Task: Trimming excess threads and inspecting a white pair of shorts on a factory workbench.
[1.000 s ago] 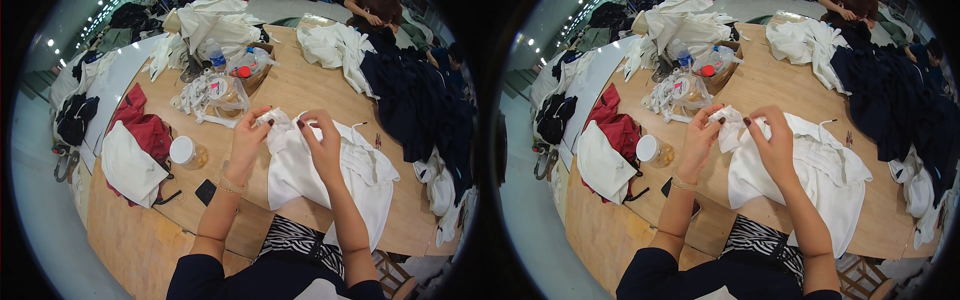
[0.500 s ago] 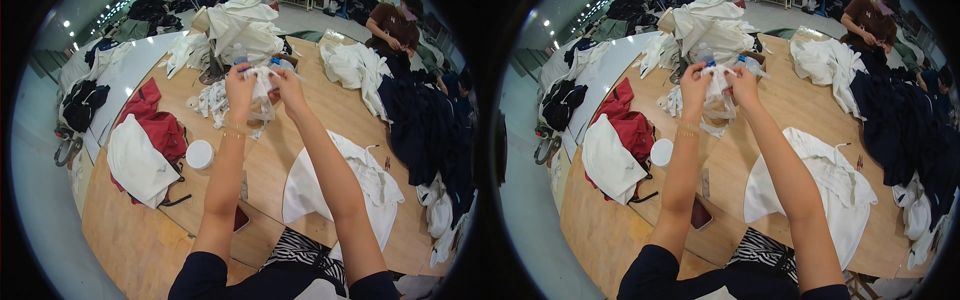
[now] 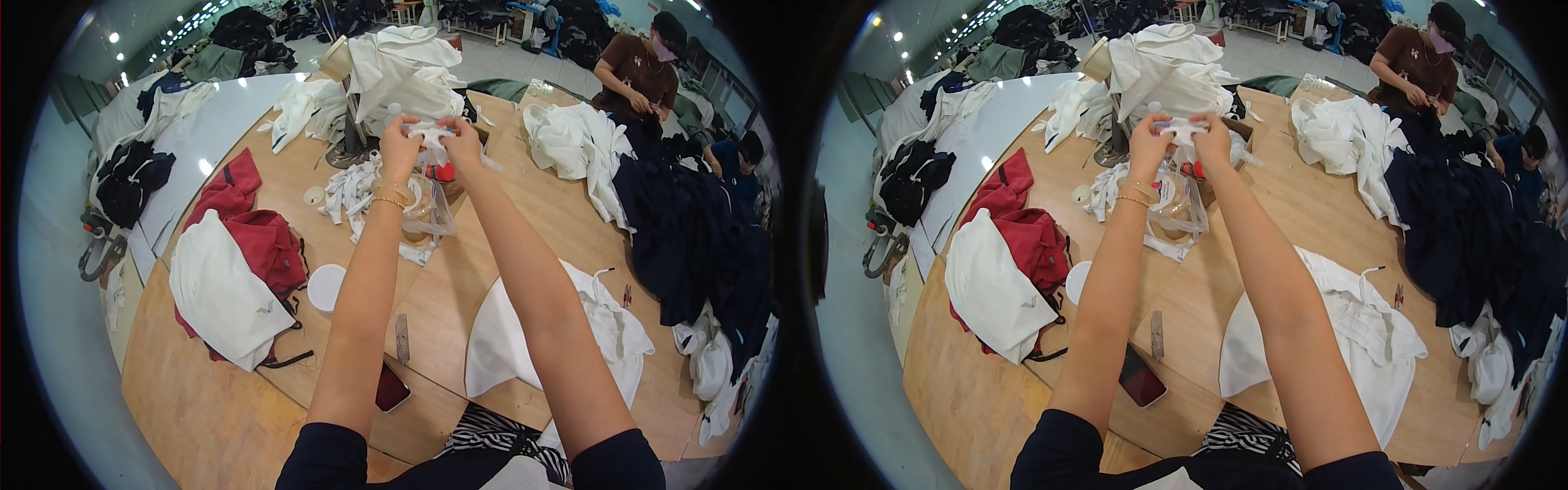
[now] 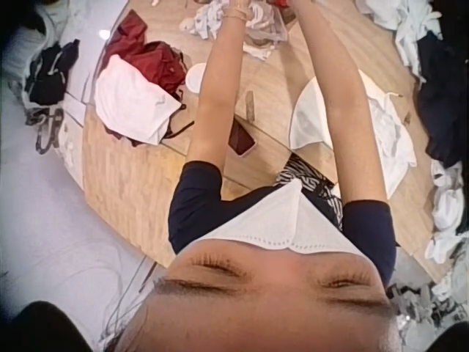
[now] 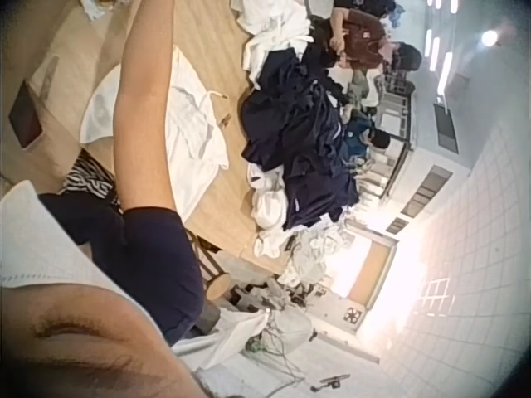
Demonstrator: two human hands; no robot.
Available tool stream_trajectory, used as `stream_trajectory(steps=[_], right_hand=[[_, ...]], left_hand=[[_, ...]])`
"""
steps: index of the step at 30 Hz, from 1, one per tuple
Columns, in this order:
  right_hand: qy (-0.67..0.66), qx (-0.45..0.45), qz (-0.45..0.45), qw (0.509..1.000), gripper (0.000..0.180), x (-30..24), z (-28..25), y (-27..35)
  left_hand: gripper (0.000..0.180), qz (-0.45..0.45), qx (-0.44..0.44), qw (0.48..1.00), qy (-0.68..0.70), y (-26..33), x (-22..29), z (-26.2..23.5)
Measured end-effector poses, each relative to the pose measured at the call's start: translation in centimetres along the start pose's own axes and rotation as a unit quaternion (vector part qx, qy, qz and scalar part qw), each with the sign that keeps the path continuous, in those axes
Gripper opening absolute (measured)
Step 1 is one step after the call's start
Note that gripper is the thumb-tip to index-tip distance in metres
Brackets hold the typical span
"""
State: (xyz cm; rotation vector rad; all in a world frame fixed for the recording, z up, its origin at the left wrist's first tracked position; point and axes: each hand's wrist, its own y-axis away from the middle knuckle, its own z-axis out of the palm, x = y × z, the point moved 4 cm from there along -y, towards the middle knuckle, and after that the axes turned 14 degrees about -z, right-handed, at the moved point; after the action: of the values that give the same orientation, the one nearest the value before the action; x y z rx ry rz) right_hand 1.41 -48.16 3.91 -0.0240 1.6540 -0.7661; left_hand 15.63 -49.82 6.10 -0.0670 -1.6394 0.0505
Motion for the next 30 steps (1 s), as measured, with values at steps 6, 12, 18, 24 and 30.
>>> stream_trajectory(steps=[6,12,18,24,30], right_hand=[[-0.063,-0.082,0.115,0.988,0.017,0.7,1.7,3.7],[0.030,-0.137,0.047,0.989,0.029,1.3,1.5,4.9],[0.150,-0.165,-0.039,0.974,0.033,1.7,1.6,5.5],[0.197,-0.170,-0.075,0.963,0.043,2.0,1.6,7.3],[0.199,-0.010,-0.251,0.947,0.038,-2.2,0.7,9.0]], left_hand=[[0.018,0.068,0.055,0.969,-0.231,1.2,-3.1,-2.4],[0.018,0.101,0.033,0.944,-0.313,2.2,-4.2,-3.2],[0.014,0.071,0.000,0.961,-0.266,2.4,-4.1,-3.9],[0.015,0.108,-0.004,0.964,-0.242,3.1,-4.9,-3.0],[0.014,0.138,0.024,0.943,-0.301,3.4,-5.8,-3.6]])
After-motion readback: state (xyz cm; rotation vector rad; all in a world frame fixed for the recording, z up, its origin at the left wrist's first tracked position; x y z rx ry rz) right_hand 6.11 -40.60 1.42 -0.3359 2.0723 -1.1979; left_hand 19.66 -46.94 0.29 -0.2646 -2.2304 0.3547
